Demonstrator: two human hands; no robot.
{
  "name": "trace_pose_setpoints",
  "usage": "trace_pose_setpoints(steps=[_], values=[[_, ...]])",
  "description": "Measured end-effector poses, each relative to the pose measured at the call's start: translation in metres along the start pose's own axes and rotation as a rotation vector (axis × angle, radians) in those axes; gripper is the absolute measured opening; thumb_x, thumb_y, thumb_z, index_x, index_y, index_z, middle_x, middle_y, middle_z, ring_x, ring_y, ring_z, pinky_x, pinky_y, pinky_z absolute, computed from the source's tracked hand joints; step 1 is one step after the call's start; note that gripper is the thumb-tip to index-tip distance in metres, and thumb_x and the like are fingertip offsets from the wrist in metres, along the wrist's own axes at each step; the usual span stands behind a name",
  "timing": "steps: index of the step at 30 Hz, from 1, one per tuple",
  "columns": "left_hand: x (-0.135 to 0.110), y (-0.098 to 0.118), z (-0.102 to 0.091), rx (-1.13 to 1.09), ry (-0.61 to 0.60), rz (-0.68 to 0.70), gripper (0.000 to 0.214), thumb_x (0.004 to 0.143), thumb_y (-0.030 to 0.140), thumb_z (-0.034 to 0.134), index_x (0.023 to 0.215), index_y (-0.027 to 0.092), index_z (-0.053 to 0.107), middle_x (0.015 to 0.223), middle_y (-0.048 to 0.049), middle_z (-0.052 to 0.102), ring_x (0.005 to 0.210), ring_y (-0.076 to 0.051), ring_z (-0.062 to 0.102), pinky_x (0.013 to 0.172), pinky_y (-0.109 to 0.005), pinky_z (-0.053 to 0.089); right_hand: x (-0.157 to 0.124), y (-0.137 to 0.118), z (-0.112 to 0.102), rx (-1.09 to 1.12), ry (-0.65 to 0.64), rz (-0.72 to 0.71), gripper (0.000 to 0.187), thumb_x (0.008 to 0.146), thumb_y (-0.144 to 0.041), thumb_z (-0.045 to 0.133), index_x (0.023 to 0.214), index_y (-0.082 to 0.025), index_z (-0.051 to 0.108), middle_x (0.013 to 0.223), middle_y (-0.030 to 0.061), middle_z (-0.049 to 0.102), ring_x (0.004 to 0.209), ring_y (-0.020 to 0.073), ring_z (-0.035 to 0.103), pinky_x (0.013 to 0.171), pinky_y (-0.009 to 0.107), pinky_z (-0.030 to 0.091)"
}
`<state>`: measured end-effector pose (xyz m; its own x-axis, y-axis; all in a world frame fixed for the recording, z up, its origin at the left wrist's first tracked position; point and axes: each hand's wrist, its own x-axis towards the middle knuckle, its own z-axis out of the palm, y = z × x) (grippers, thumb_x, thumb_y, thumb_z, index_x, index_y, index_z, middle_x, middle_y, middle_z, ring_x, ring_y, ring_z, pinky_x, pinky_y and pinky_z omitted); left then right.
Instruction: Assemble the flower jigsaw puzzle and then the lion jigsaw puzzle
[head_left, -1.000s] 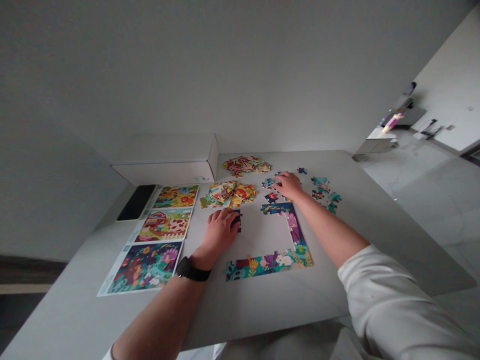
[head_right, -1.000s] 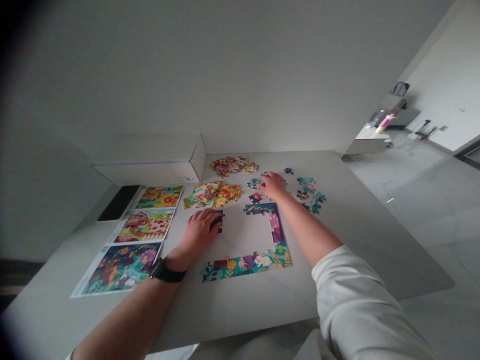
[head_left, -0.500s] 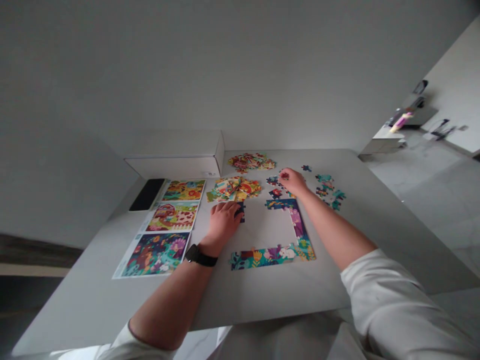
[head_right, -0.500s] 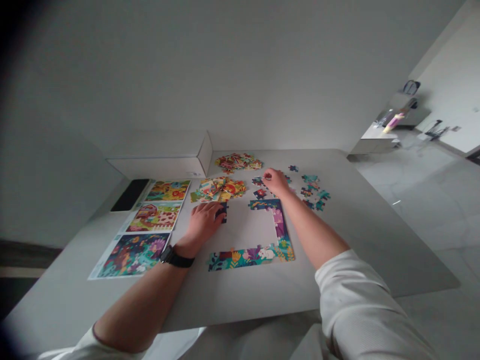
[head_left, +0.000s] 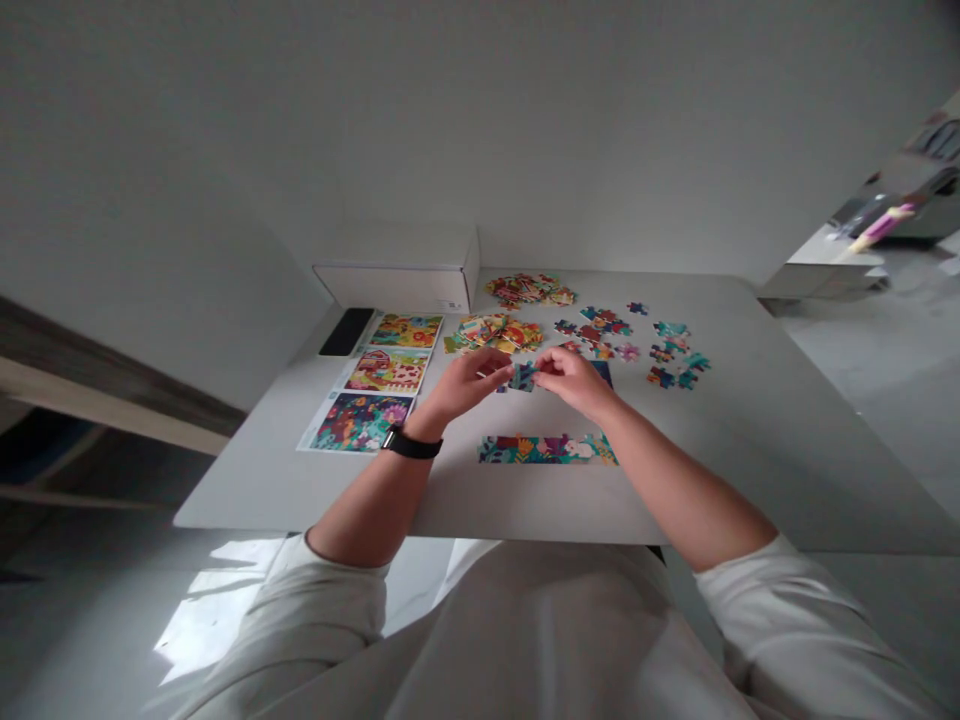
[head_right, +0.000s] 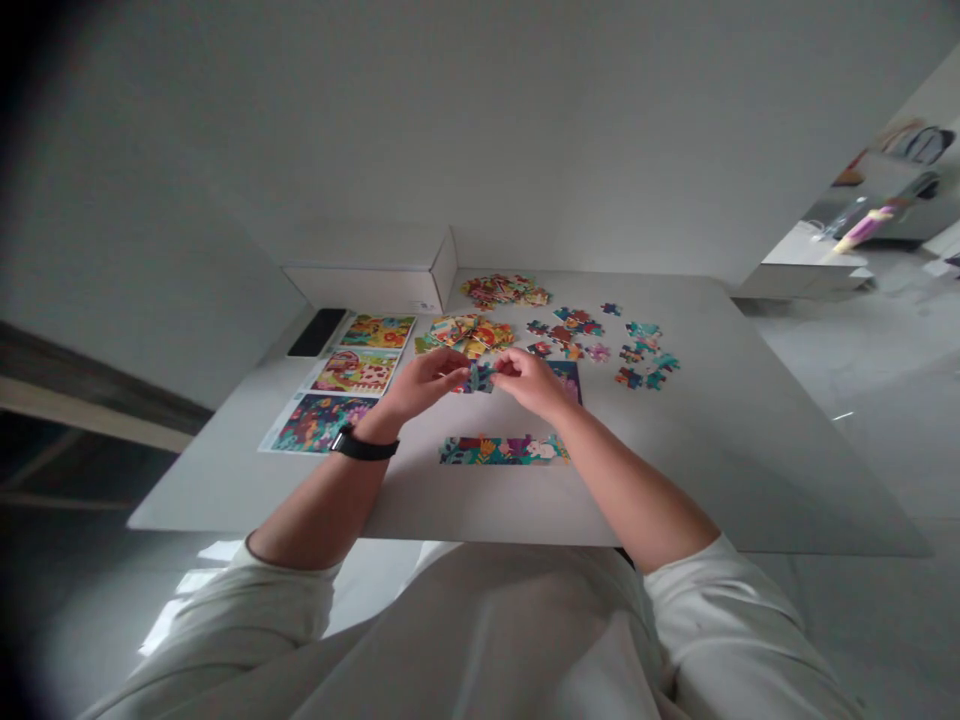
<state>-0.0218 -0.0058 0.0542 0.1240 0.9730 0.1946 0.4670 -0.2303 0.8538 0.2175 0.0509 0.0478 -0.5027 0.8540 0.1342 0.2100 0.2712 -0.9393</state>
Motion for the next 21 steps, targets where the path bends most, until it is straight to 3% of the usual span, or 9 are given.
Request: trace_pose_setpoints(steps=[5,9,14,21], values=[[-0.032,0.008,-0.004,-0.014,0.026,-0.135,0.043,0.089,0.059,0.075,0.099,0.017,0.071,0.081,-0.0046,0.075,0.070,-0.015,0.068,0.065,-0.027,0.056,-0.011,-0.009,0.029,-0.043,-0.075,-0.029,0.018,0.084,-0.037,0.073,0.094,-0.024,0.065,0.087,0.0001,0.073,0.083,0.0195,0.069,0.080,0.033,0.056],[-0.070,-0.006,-0.017,-0.036,0.065,-0.263,0.039,0.088,0.055,0.074,0.099,0.018,0.070,0.076,-0.0030,0.073,0.063,-0.014,0.065,0.059,-0.026,0.054,-0.023,-0.009,0.038,-0.210,-0.091,-0.092,0.014,0.091,-0.031,0.071,0.104,-0.025,0.070,0.099,0.0032,0.079,0.091,0.0208,0.074,0.086,0.035,0.058],[-0.111,-0.019,-0.028,0.165,0.076,-0.372,0.032,0.088,0.049,0.072,0.101,0.019,0.077,0.074,-0.0026,0.076,0.062,-0.016,0.065,0.056,-0.024,0.046,-0.035,-0.002,0.041,-0.396,-0.111,-0.139,0.015,0.093,-0.022,0.069,0.107,-0.026,0.075,0.104,0.0041,0.082,0.095,0.0219,0.077,0.090,0.035,0.059],[-0.126,-0.012,-0.015,0.359,0.058,-0.409,0.025,0.092,0.039,0.071,0.107,0.023,0.081,0.085,-0.0027,0.082,0.074,-0.020,0.073,0.066,-0.027,0.047,-0.048,0.007,0.052,-0.552,-0.219,-0.249,0.018,0.097,-0.017,0.068,0.107,-0.026,0.081,0.110,0.0060,0.080,0.102,0.0232,0.074,0.095,0.035,0.056]])
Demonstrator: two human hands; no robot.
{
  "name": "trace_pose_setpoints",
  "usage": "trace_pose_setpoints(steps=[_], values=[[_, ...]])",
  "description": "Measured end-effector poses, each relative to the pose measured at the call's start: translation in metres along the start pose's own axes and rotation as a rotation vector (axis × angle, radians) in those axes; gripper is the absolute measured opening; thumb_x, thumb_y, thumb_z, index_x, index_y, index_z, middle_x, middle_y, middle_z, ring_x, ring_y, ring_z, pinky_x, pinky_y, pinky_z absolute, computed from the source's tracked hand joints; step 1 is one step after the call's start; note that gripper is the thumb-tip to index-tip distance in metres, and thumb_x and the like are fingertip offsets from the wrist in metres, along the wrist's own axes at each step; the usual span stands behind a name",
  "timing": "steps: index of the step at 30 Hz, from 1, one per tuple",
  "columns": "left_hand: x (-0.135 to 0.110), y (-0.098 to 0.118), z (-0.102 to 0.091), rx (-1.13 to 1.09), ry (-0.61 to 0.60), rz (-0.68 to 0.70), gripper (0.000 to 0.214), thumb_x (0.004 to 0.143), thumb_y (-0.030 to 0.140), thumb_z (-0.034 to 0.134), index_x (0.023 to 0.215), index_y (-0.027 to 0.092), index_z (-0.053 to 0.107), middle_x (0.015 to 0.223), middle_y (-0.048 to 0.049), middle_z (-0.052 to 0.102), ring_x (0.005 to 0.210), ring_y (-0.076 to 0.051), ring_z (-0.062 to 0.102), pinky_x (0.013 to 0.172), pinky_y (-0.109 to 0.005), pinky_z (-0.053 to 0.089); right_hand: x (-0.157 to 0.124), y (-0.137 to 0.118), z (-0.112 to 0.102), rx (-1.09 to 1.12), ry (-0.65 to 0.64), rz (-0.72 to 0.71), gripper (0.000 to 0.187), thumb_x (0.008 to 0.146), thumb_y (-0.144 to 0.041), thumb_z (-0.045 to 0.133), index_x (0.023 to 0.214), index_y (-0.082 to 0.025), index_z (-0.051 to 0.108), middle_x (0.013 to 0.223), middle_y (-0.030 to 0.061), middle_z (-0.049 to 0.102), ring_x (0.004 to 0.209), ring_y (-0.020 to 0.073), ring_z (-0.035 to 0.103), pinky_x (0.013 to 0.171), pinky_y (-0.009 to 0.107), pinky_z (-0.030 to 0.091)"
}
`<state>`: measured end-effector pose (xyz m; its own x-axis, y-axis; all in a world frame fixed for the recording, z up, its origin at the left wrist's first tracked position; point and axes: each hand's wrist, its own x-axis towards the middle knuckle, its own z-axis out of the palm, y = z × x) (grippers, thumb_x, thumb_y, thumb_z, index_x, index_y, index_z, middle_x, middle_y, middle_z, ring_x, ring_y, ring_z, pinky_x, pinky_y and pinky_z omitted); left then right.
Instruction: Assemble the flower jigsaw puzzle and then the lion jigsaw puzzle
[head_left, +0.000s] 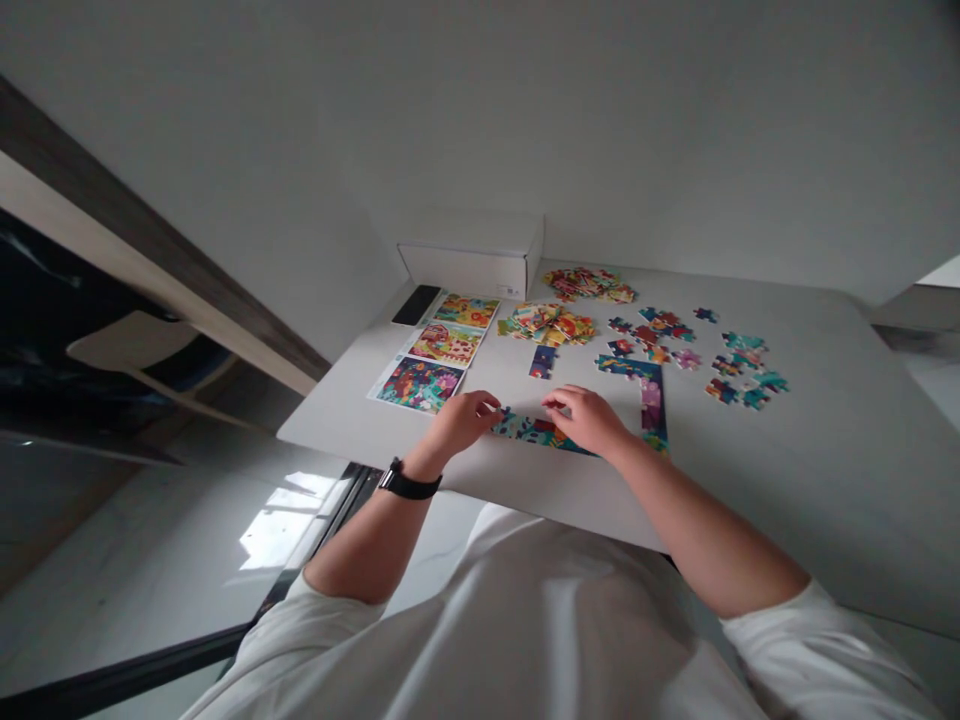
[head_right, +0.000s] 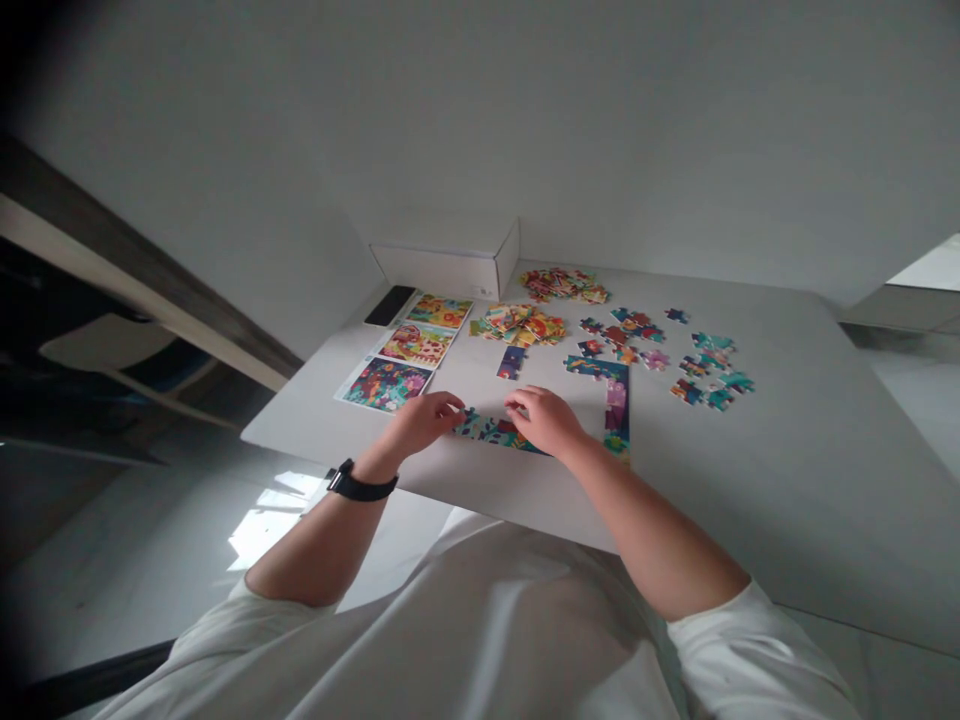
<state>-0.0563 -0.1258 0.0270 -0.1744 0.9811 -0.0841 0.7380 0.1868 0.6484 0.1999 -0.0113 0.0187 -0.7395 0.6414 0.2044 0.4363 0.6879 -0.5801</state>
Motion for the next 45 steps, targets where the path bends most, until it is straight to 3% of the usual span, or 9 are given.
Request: trace_pose_setpoints(steps=[7,12,16,20,28,33,36,41,45], values=[[0.000,0.008,0.009,0.115,0.024,0.005,0.020,0.095,0.037,0.072,0.108,0.024,0.079,0.090,-0.0028,0.083,0.074,-0.019,0.072,0.067,-0.028,0.045,-0.003,-0.002,0.008,-0.086,-0.139,-0.130,0.025,0.099,-0.013,0.067,0.110,-0.027,0.084,0.113,0.0063,0.080,0.109,0.0249,0.071,0.106,0.039,0.051],[-0.003,0.017,0.007,0.246,0.059,0.034,0.022,0.098,0.037,0.071,0.113,0.023,0.078,0.092,-0.0045,0.081,0.081,-0.022,0.073,0.072,-0.030,0.049,-0.003,-0.002,0.009,-0.130,-0.138,-0.167,0.021,0.101,-0.015,0.068,0.111,-0.025,0.085,0.111,0.0071,0.080,0.106,0.0247,0.070,0.105,0.039,0.050],[-0.005,0.013,0.005,0.246,0.091,0.221,0.020,0.101,0.035,0.070,0.115,0.024,0.079,0.108,-0.0068,0.079,0.096,-0.023,0.074,0.086,-0.034,0.056,-0.004,-0.002,0.008,-0.145,-0.120,-0.207,0.020,0.101,-0.015,0.069,0.109,-0.025,0.085,0.107,0.0069,0.079,0.102,0.0240,0.068,0.101,0.039,0.050],[-0.005,0.006,0.006,0.269,0.034,0.420,0.019,0.100,0.029,0.071,0.116,0.026,0.081,0.118,-0.0078,0.077,0.110,-0.026,0.071,0.104,-0.042,0.055,-0.005,-0.001,0.009,-0.170,-0.123,-0.222,0.018,0.099,-0.017,0.074,0.109,-0.025,0.086,0.105,0.0068,0.078,0.100,0.0243,0.067,0.098,0.039,0.049],[0.001,0.003,0.006,0.355,-0.053,0.444,0.021,0.098,0.029,0.075,0.118,0.027,0.082,0.120,-0.0082,0.075,0.109,-0.027,0.072,0.101,-0.042,0.056,-0.006,0.000,0.012,-0.217,-0.160,-0.233,0.014,0.095,-0.023,0.081,0.107,-0.026,0.087,0.107,0.0077,0.076,0.105,0.0259,0.066,0.095,0.040,0.048],[0.028,0.014,-0.008,0.406,-0.127,0.534,0.016,0.097,0.032,0.076,0.111,0.027,0.082,0.112,-0.0061,0.078,0.105,-0.026,0.074,0.099,-0.040,0.055,-0.005,0.000,0.011,-0.194,-0.146,-0.245,0.013,0.095,-0.022,0.082,0.107,-0.023,0.086,0.106,0.0083,0.078,0.103,0.0255,0.069,0.096,0.039,0.051],[0.059,0.024,-0.010,0.375,-0.032,0.579,0.019,0.101,0.033,0.072,0.115,0.025,0.081,0.119,-0.0078,0.079,0.113,-0.028,0.073,0.106,-0.042,0.054,-0.005,0.004,0.007,-0.169,-0.106,-0.244,0.014,0.098,-0.022,0.079,0.110,-0.023,0.085,0.106,0.0079,0.079,0.104,0.0253,0.070,0.099,0.039,0.052],[0.113,0.038,0.003,0.407,0.041,0.632,0.026,0.104,0.034,0.065,0.124,0.024,0.080,0.130,-0.0096,0.078,0.126,-0.029,0.069,0.114,-0.047,0.053,-0.002,0.019,-0.008,-0.202,0.047,-0.147,0.017,0.099,-0.017,0.074,0.111,-0.024,0.083,0.108,0.0079,0.080,0.104,0.0260,0.071,0.101,0.041,0.054],[0.134,0.036,0.016,0.445,0.020,0.613,0.029,0.102,0.032,0.068,0.127,0.025,0.080,0.137,-0.0087,0.077,0.131,-0.029,0.067,0.119,-0.046,0.050,0.000,0.030,-0.016,-0.193,0.117,-0.071,0.017,0.098,-0.015,0.071,0.106,-0.025,0.083,0.106,0.0062,0.080,0.102,0.0246,0.073,0.099,0.039,0.055]])
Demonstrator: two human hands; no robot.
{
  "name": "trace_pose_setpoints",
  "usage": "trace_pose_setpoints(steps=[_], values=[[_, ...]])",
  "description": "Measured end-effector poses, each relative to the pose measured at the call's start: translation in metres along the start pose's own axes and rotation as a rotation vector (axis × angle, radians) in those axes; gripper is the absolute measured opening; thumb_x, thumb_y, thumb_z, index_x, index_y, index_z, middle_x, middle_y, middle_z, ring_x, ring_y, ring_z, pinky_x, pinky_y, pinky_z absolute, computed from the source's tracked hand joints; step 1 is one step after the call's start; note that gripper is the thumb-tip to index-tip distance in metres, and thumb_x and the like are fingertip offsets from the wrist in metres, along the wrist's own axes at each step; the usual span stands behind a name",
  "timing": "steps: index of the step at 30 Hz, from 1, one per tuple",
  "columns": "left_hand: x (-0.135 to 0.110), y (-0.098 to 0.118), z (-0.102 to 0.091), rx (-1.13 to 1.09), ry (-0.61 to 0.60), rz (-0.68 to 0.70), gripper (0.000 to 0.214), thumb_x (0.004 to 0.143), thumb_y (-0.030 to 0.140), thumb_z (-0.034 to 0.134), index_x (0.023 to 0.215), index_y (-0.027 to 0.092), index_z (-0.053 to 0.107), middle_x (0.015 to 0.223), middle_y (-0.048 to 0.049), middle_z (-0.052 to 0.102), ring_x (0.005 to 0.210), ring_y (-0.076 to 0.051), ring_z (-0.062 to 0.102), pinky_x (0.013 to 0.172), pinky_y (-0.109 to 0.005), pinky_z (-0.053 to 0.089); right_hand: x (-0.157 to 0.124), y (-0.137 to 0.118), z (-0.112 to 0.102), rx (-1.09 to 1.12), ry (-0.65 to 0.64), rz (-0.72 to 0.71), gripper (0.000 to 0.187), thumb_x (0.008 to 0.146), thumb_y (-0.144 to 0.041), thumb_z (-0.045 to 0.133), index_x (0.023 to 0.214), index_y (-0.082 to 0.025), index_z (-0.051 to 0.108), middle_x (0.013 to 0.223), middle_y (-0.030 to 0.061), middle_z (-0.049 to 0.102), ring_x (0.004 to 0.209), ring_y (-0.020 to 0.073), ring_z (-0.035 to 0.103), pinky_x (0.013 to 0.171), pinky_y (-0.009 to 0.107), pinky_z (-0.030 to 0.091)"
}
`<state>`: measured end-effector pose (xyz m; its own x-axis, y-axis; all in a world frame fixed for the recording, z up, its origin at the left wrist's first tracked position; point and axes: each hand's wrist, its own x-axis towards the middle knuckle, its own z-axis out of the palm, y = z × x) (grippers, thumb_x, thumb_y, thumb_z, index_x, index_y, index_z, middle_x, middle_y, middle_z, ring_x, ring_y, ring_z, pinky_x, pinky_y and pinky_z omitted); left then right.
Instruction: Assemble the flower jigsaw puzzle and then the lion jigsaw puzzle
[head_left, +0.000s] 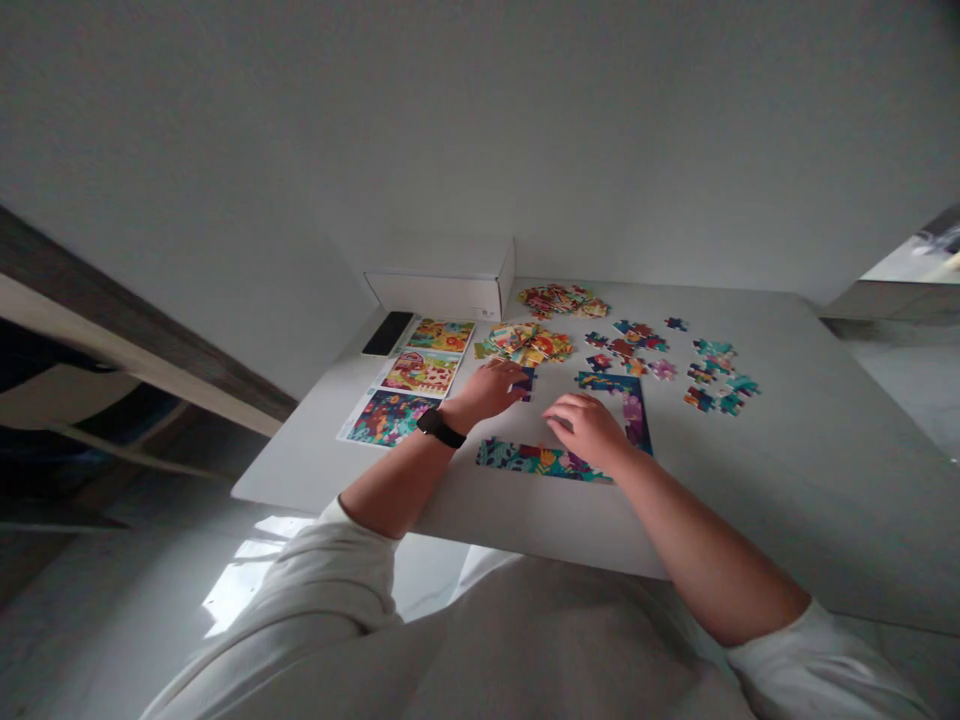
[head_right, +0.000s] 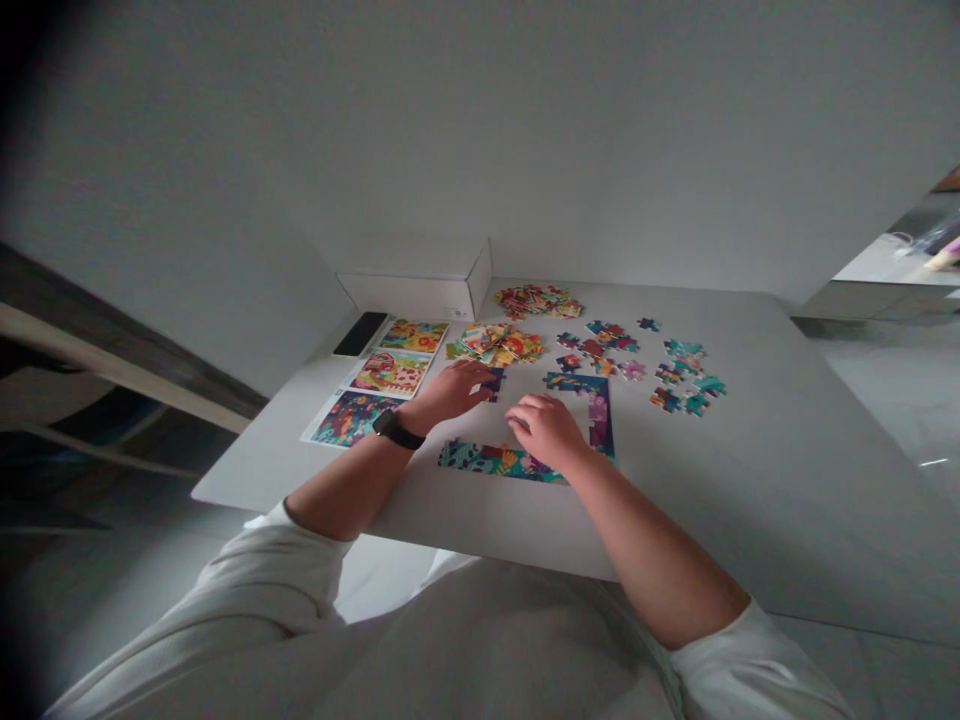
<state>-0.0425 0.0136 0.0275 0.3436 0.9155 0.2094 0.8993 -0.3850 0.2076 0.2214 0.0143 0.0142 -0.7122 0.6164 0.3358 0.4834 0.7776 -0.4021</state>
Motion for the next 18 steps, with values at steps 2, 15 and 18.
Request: trace_pose_setpoints(steps=[2,15,18], values=[[-0.001,-0.003,0.005,-0.007,-0.009,-0.026,0.031,0.102,0.034,0.068,0.129,0.025,0.080,0.140,-0.0088,0.076,0.132,-0.030,0.067,0.119,-0.047,0.051,0.001,0.004,-0.001,0.000,0.015,0.033,0.018,0.099,-0.014,0.070,0.105,-0.025,0.082,0.106,0.0056,0.080,0.101,0.0239,0.073,0.097,0.038,0.056],[-0.023,-0.035,-0.004,0.005,-0.019,-0.161,0.036,0.100,0.032,0.069,0.134,0.027,0.078,0.149,-0.0098,0.071,0.138,-0.033,0.065,0.123,-0.052,0.050,-0.005,0.057,-0.043,-0.190,0.028,0.348,0.029,0.097,-0.027,0.072,0.124,-0.026,0.081,0.130,0.0116,0.076,0.121,0.0317,0.071,0.113,0.051,0.055],[-0.026,-0.036,-0.011,-0.036,-0.027,-0.079,0.041,0.099,0.035,0.071,0.139,0.026,0.074,0.157,-0.0112,0.065,0.146,-0.034,0.060,0.127,-0.054,0.047,-0.015,0.082,-0.061,-0.202,-0.042,0.351,0.039,0.096,-0.034,0.074,0.134,-0.026,0.078,0.144,0.0128,0.071,0.136,0.0346,0.065,0.120,0.053,0.050]])
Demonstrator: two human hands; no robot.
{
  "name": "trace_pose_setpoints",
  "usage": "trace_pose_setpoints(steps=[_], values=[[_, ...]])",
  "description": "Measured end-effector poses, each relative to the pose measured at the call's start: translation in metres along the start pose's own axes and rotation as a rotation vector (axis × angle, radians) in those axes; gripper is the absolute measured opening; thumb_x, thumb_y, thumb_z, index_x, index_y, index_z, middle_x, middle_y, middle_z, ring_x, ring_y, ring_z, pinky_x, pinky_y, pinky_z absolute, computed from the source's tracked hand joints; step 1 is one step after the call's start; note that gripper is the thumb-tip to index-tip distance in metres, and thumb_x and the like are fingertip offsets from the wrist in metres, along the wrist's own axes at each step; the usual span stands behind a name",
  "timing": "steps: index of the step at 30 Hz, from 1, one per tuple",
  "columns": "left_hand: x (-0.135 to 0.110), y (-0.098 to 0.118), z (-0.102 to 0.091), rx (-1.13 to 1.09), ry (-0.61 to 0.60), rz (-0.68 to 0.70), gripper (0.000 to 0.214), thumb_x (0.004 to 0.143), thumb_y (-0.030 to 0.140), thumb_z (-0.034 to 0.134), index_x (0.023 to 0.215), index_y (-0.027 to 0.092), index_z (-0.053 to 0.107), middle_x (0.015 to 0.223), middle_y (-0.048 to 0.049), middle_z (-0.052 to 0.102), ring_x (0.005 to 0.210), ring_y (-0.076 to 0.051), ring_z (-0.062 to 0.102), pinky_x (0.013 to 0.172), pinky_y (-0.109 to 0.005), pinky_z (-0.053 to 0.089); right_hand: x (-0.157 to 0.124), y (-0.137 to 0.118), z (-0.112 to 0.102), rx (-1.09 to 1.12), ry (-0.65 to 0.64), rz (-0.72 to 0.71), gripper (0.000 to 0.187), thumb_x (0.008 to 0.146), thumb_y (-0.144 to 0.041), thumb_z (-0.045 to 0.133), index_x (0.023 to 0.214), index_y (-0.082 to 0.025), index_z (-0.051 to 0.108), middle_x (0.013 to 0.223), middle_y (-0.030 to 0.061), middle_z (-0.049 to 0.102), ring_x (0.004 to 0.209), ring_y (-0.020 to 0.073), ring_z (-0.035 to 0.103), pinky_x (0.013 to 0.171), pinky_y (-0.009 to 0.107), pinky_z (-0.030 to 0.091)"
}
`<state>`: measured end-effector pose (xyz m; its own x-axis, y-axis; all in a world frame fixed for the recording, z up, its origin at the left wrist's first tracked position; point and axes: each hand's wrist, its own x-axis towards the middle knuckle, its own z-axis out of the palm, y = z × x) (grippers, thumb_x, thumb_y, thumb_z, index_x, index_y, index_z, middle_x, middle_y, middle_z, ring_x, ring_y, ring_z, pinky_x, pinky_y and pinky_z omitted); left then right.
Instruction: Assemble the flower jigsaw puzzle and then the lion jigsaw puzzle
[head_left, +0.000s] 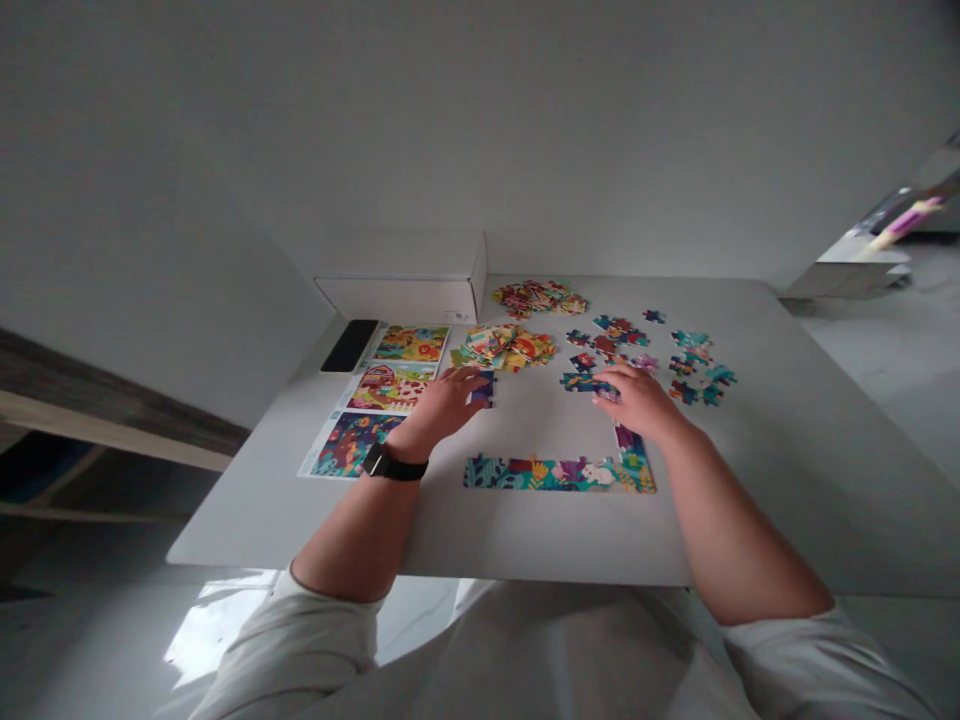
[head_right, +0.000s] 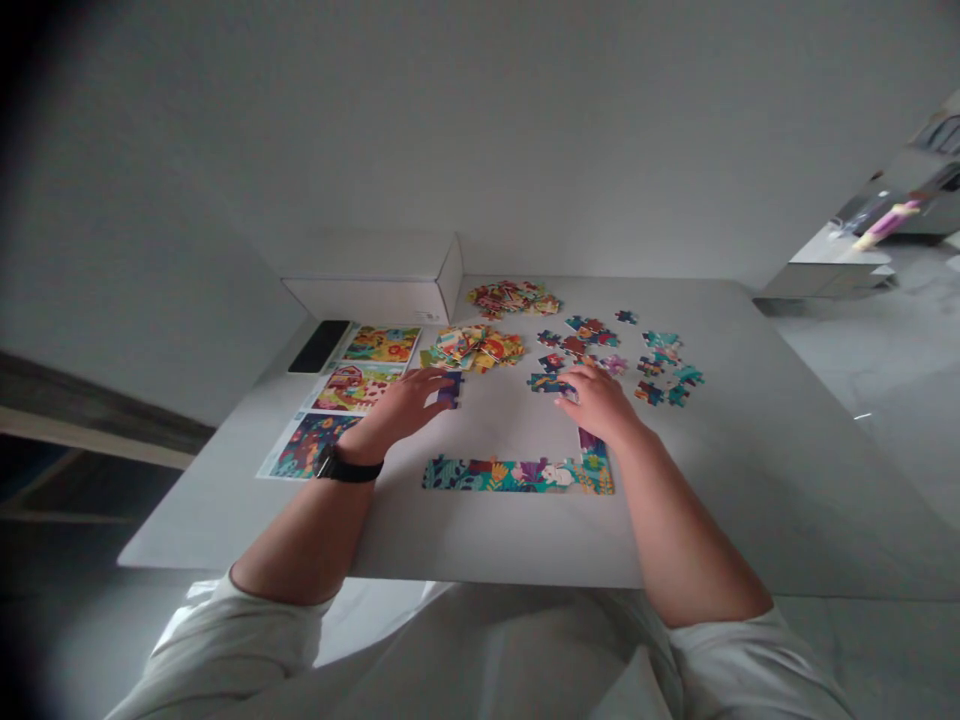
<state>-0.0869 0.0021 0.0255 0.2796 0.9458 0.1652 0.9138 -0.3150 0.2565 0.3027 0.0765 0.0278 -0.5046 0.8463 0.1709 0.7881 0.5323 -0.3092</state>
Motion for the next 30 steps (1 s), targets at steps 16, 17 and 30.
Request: trace_pose_setpoints(steps=[16,17,30], values=[[-0.017,0.026,0.008,0.053,-0.446,0.133,0.131,0.068,0.071,0.092,0.173,0.021,0.031,0.180,-0.0283,0.024,0.168,-0.047,0.025,0.133,-0.062,0.025,-0.039,0.025,-0.006,-0.125,-0.475,-0.133,0.126,0.062,-0.065,0.099,0.171,-0.035,0.043,0.184,0.0148,0.025,0.164,0.0507,0.031,0.132,0.068,0.028],[-0.017,0.032,0.009,0.058,-0.452,0.143,0.130,0.070,0.071,0.091,0.174,0.021,0.031,0.181,-0.0281,0.023,0.168,-0.047,0.024,0.133,-0.062,0.024,-0.041,0.028,-0.008,-0.123,-0.477,-0.136,0.125,0.062,-0.065,0.099,0.171,-0.036,0.044,0.184,0.0138,0.025,0.164,0.0502,0.031,0.132,0.067,0.028],[-0.016,0.070,0.023,0.023,-0.359,0.221,0.120,0.074,0.070,0.090,0.171,0.021,0.039,0.180,-0.0305,0.023,0.166,-0.050,0.027,0.131,-0.064,0.030,-0.070,0.063,-0.022,-0.097,-0.470,-0.116,0.121,0.064,-0.061,0.098,0.170,-0.039,0.045,0.182,0.0096,0.031,0.164,0.0480,0.032,0.133,0.065,0.029]])
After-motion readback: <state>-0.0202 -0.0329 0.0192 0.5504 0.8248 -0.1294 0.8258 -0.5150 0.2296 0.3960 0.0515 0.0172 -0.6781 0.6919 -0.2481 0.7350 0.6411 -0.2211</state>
